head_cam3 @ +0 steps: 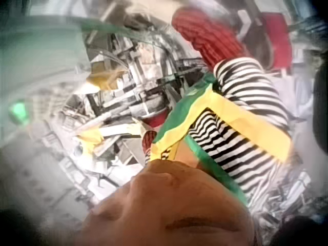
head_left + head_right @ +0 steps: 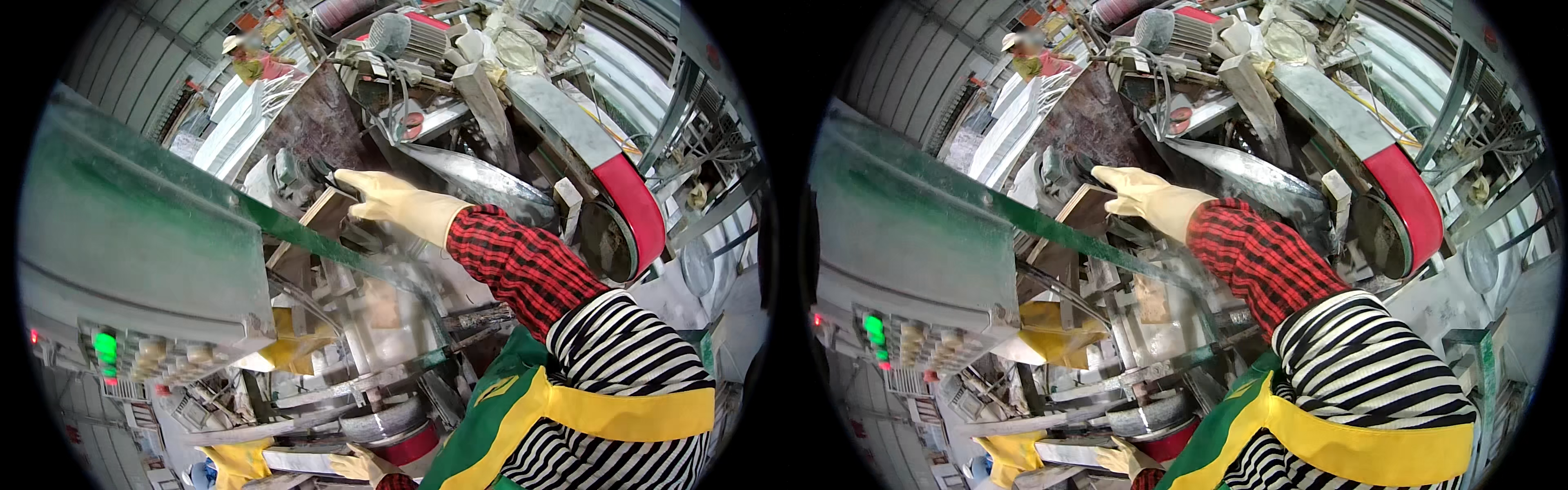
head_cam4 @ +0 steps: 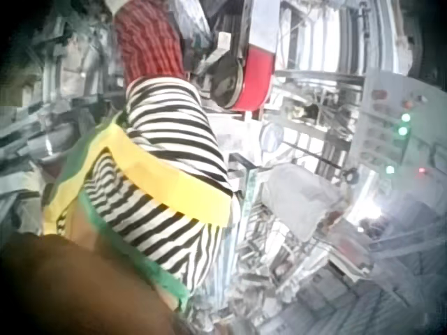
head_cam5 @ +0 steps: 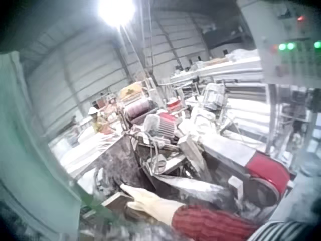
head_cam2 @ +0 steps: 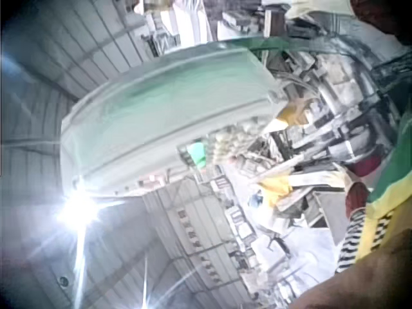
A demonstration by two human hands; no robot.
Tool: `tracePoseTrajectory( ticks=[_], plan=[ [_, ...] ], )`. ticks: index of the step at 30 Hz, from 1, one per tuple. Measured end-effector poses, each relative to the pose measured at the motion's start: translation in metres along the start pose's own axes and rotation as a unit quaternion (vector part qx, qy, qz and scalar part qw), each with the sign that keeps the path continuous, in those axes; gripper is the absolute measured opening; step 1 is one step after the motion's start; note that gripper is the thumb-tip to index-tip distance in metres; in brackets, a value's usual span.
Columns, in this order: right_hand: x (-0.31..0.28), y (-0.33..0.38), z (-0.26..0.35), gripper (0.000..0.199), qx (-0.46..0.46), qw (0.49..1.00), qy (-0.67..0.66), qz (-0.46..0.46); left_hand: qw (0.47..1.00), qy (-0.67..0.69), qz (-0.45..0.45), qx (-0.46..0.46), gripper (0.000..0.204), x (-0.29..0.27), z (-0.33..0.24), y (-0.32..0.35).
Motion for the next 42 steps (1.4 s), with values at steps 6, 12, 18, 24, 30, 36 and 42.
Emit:
tracePoseTrajectory(
  ticks=[6,12,18,24,30,36,42],
  plan=[
    [0.042,-0.039,0.012,0.052,0.136,0.939,0.212,0.235,0.994,0.031,0.094,-0.045,0.069,-0.032,-0.016,0.012],
    [0.029,-0.041,0.07,0.037,0.047,0.937,0.284,0.198,0.991,0.067,0.094,-0.06,0.067,-0.033,-0.034,0.008],
    [0.043,-0.037,0.075,0.038,0.104,0.915,0.298,0.252,0.99,0.067,0.096,-0.076,0.066,-0.035,-0.031,0.015],
    [0.044,-0.028,0.076,0.03,0.116,0.915,0.307,0.232,0.989,0.072,0.096,-0.083,0.065,-0.036,-0.031,0.013],
    [0.042,-0.022,0.077,0.031,0.106,0.916,0.318,0.219,0.988,0.078,0.095,-0.089,0.064,-0.042,-0.031,0.016],
    [0.035,-0.023,0.082,0.037,0.162,0.911,0.293,0.24,0.988,0.089,0.089,-0.094,0.059,-0.062,-0.042,0.018],
    [0.027,-0.038,0.046,0.041,0.19,0.914,0.312,0.174,0.983,0.094,0.108,-0.118,0.057,-0.077,-0.049,0.022]
  ],
)
Point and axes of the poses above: each hand's wrist, its own y-axis away from the middle knuckle, its own x-axis out of the palm, z = x × y, the point moved 7 cm from there along -y, towards the middle knuckle, and after that the axes turned 2 degrees about -y, right-handed, at the moved point
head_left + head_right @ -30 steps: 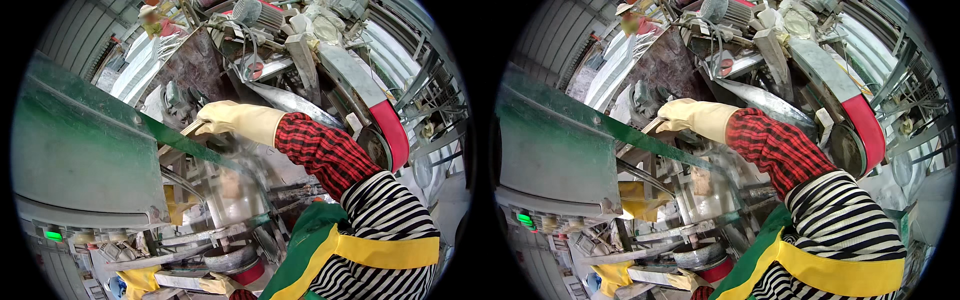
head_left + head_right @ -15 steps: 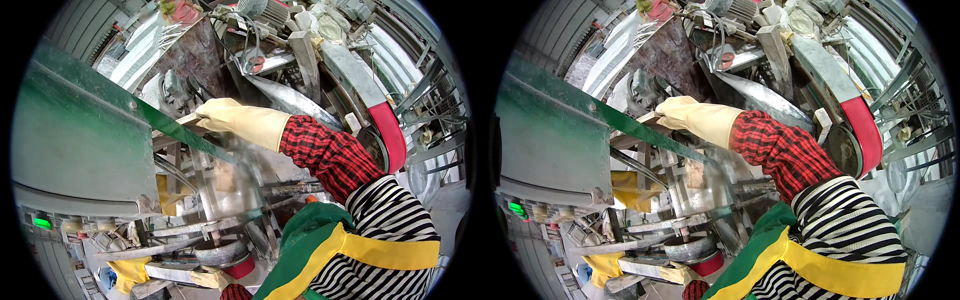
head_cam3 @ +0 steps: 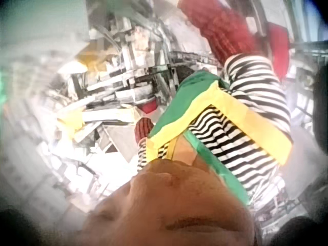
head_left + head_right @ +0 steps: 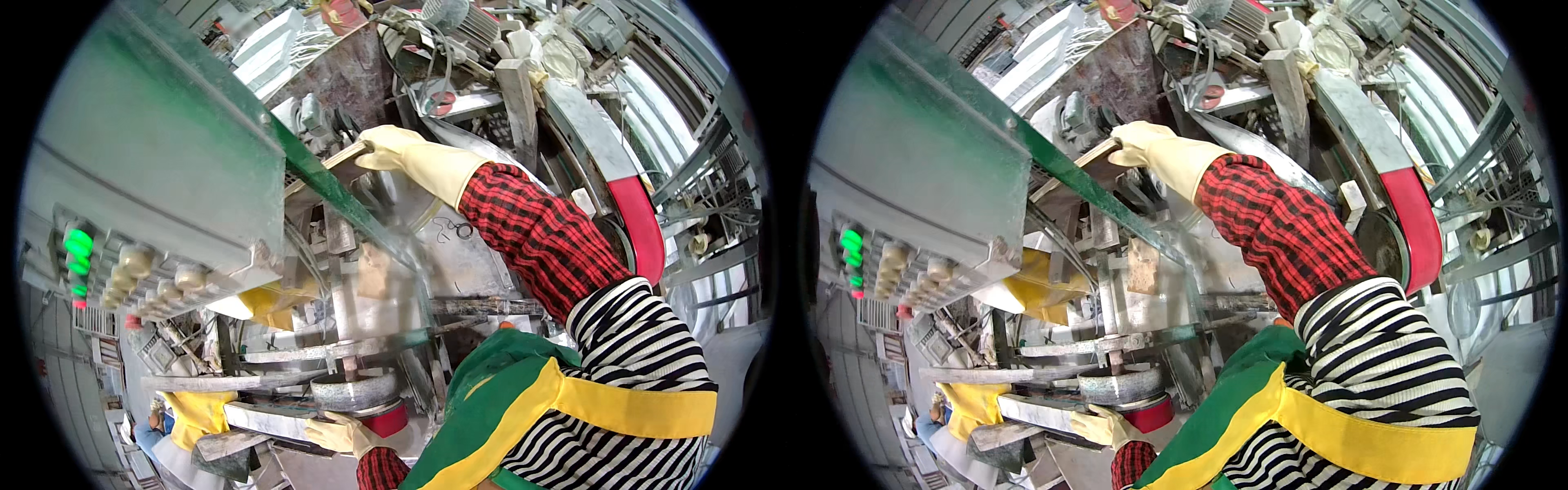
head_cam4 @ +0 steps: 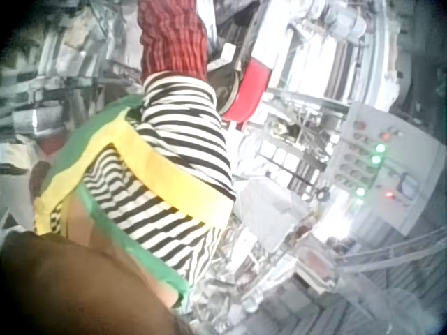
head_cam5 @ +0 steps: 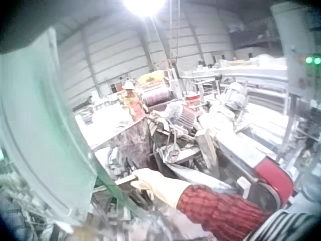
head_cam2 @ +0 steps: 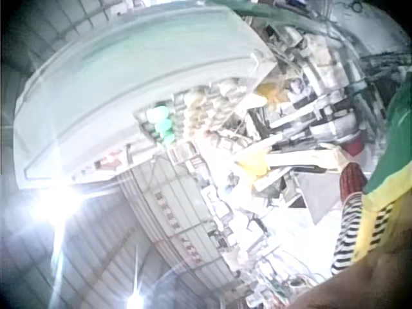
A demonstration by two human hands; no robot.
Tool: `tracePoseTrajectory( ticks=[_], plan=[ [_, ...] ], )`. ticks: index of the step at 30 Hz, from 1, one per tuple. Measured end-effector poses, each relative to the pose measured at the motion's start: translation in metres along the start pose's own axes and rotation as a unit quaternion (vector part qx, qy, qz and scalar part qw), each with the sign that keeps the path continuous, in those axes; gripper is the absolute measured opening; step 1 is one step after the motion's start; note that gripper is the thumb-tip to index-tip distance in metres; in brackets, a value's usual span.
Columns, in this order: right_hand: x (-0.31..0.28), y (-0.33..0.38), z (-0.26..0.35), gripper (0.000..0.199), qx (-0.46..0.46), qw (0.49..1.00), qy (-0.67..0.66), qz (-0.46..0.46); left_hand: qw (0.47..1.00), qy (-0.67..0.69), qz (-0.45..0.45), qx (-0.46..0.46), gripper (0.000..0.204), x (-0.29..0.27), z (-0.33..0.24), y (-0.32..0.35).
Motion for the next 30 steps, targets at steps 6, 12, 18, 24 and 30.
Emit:
tracePoseTrajectory(
  ticks=[6,12,18,24,30],
  plan=[
    [0.007,-0.012,0.001,0.037,-0.03,0.999,-0.023,0.018,1.0,0.001,-0.021,-0.016,0.057,-0.004,-0.001,0.008],
    [-0.001,0.008,0.059,0.04,-0.072,0.996,0.049,0.001,0.998,-0.013,-0.056,-0.007,0.057,0.004,0.009,0.015],
    [0.005,0.017,0.049,0.042,-0.153,0.983,0.053,-0.086,0.997,0.005,-0.071,-0.008,0.056,-0.008,-0.006,0.02],
    [0.002,0.016,-0.006,0.034,-0.103,0.983,-0.104,-0.106,0.997,0.036,-0.075,0.0,0.054,-0.019,-0.018,0.022],
    [0.0,0.003,-0.001,0.043,-0.06,0.992,-0.105,-0.031,0.998,0.031,-0.059,0.022,0.053,-0.028,-0.028,0.027]
  ],
)
Point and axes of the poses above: each hand's wrist, its own y-axis away from the middle knuckle, its own x-axis out of the palm, z = x × y, the point moved 7 cm from there along -y, towards the middle knuckle, and after that the axes turned 2 degrees about -y, right-handed, at the moved point
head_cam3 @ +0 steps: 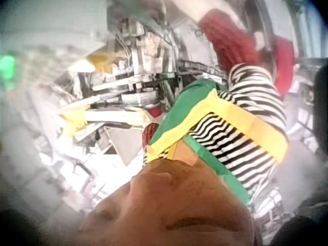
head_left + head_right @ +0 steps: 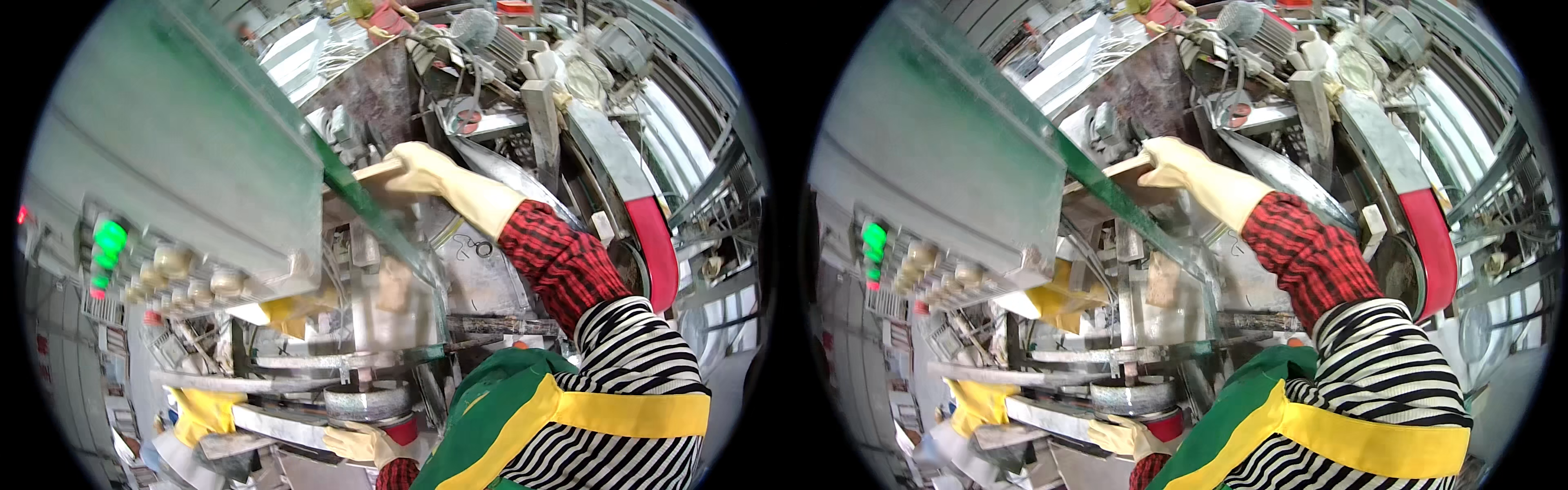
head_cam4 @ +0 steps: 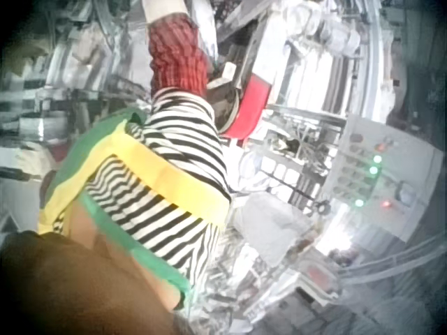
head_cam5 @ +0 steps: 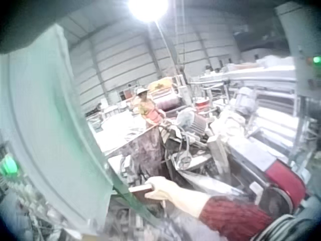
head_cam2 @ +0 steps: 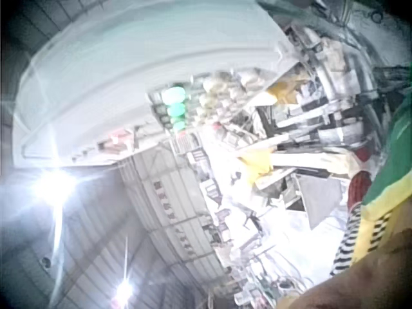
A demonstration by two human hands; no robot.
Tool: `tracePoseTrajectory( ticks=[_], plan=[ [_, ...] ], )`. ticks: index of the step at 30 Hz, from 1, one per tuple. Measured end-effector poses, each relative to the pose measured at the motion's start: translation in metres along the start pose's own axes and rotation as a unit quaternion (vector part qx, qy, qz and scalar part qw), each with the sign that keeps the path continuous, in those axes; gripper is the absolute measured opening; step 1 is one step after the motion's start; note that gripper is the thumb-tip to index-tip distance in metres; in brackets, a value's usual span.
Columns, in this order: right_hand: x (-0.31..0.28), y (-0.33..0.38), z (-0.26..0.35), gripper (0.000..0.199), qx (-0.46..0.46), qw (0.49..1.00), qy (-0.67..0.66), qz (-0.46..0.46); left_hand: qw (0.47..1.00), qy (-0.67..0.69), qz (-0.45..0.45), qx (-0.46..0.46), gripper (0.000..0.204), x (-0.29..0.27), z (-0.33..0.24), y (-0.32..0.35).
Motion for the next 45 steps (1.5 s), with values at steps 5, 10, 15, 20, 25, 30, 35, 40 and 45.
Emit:
tracePoseTrajectory(
  ticks=[5,10,15,20,25,30,35,40,45],
  plan=[
    [0.012,0.0,0.043,0.057,-0.056,0.998,0.013,0.035,0.998,-0.048,0.02,-0.018,0.056,0.023,0.019,0.008],
    [-0.002,-0.001,0.062,0.046,-0.017,0.983,0.156,0.099,0.999,-0.046,0.007,-0.007,0.056,0.019,0.005,0.01],
    [0.001,-0.034,0.027,0.049,-0.033,0.999,-0.012,0.027,0.999,-0.053,-0.01,-0.009,0.055,0.013,0.0,0.013],
    [-0.006,-0.029,0.024,0.046,-0.011,0.951,-0.305,0.059,0.998,-0.057,-0.009,-0.007,0.055,0.009,-0.006,0.018],
    [0.005,-0.023,-0.026,0.033,0.009,0.945,-0.317,0.079,0.997,-0.068,-0.002,-0.032,0.056,0.011,-0.004,0.019],
    [0.018,-0.01,-0.007,0.042,-0.072,0.953,-0.283,0.084,0.998,-0.063,-0.02,-0.023,0.057,0.02,0.006,0.027],
    [0.026,0.004,0.021,0.058,-0.056,0.918,-0.378,0.101,1.0,0.014,-0.018,-0.003,0.064,0.009,0.017,0.027],
    [0.024,0.004,-0.008,0.08,-0.077,0.905,-0.416,0.04,0.987,0.096,-0.005,-0.13,0.086,0.022,0.063,-0.007],
    [0.02,0.017,-0.02,0.09,-0.061,0.931,-0.358,-0.01,0.927,0.158,0.188,-0.284,0.109,0.054,0.095,-0.026]
  ],
)
Point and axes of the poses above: each hand's wrist, its own y-axis away from the middle knuckle, its own x-axis out of the palm, z = x × y, the point moved 7 cm from there along -y, towards the middle knuckle, and after that the axes turned 2 degrees about -y, right-handed, at the moved point
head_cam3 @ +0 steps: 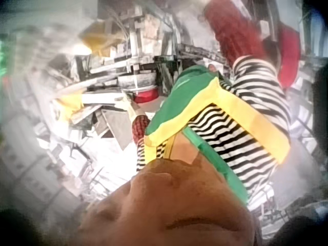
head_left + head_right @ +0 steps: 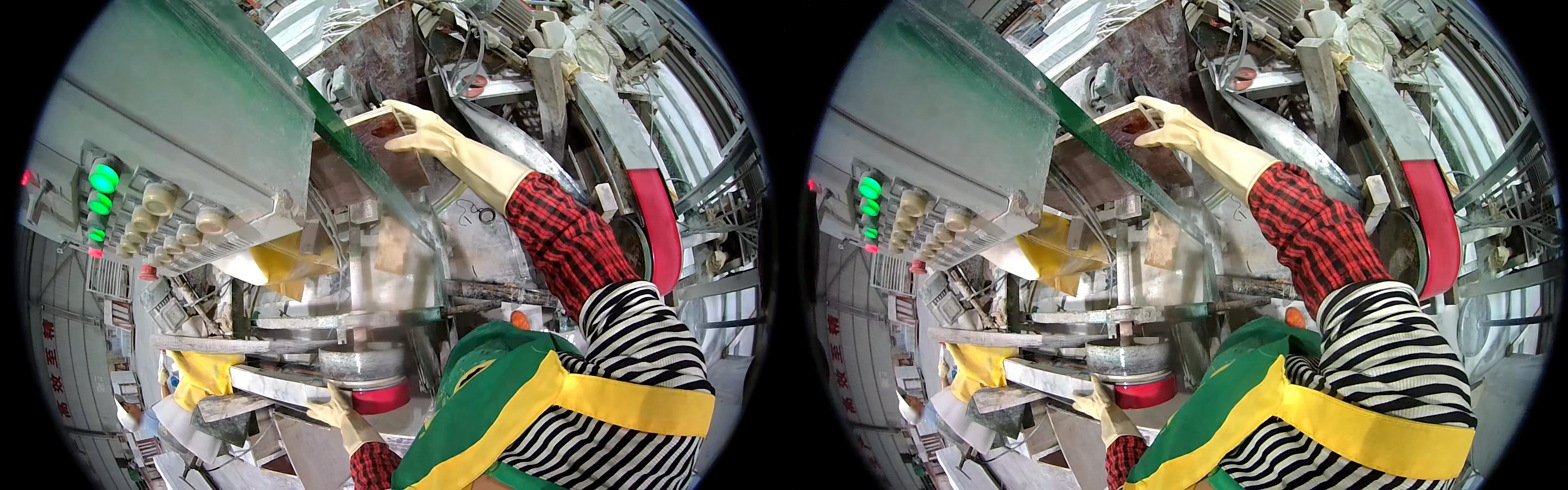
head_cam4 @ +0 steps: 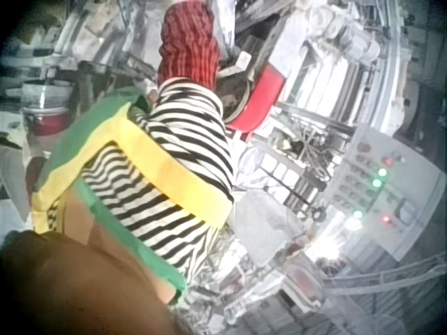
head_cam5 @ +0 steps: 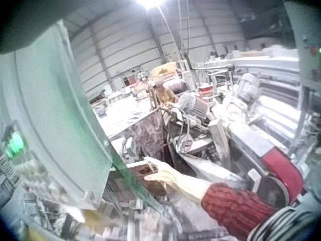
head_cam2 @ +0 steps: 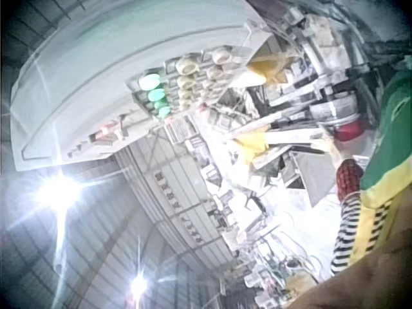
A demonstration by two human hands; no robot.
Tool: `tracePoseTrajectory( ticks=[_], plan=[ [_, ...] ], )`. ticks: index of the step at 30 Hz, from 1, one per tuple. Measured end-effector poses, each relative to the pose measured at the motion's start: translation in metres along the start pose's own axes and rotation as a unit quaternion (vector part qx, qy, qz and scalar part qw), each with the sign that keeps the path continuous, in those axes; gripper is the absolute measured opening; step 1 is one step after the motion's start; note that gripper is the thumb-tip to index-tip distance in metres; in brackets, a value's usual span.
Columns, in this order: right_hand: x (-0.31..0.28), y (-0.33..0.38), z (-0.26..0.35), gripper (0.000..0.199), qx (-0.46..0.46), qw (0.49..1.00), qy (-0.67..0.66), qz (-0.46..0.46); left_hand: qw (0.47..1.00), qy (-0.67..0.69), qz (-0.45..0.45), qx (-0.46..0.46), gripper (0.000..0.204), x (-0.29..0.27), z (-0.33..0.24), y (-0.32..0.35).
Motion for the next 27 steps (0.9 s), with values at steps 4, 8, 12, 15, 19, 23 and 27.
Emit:
tracePoseTrajectory(
  ticks=[4,8,12,15,19,23,27],
  plan=[
    [-0.009,0.066,-0.006,0.092,0.031,0.985,-0.114,-0.125,0.988,0.15,0.03,-0.004,0.104,0.036,0.042,-0.033],
    [-0.057,0.187,-0.107,0.076,0.071,0.973,-0.1,-0.195,0.956,0.255,0.142,-0.022,0.098,0.027,0.002,0.014],
    [-0.028,0.341,-0.17,0.047,0.325,0.942,0.003,-0.079,0.963,0.194,0.125,0.136,0.093,0.002,0.044,0.024],
    [-0.023,0.414,-0.185,0.054,0.44,0.896,0.04,-0.048,0.932,0.248,0.185,0.192,0.096,-0.012,-0.017,0.084],
    [0.046,0.386,-0.107,0.064,0.404,0.909,-0.101,0.023,0.883,0.208,0.263,0.328,0.101,0.004,-0.146,0.167],
    [0.096,0.337,-0.02,0.075,0.35,0.902,-0.247,0.045,0.751,0.185,0.296,0.56,0.092,0.042,-0.252,0.278],
    [0.057,0.341,-0.029,0.074,0.285,0.937,-0.188,-0.072,0.654,0.161,0.426,0.603,0.093,0.059,-0.278,0.348]
  ],
)
Point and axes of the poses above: each hand's wrist, its own y-axis away from the middle knuckle, its own x-axis out of the palm, z = x × y, the point moved 7 cm from there along -y, towards the middle knuckle, and after that the axes turned 2 degrees about -y, right-handed, at the moved point
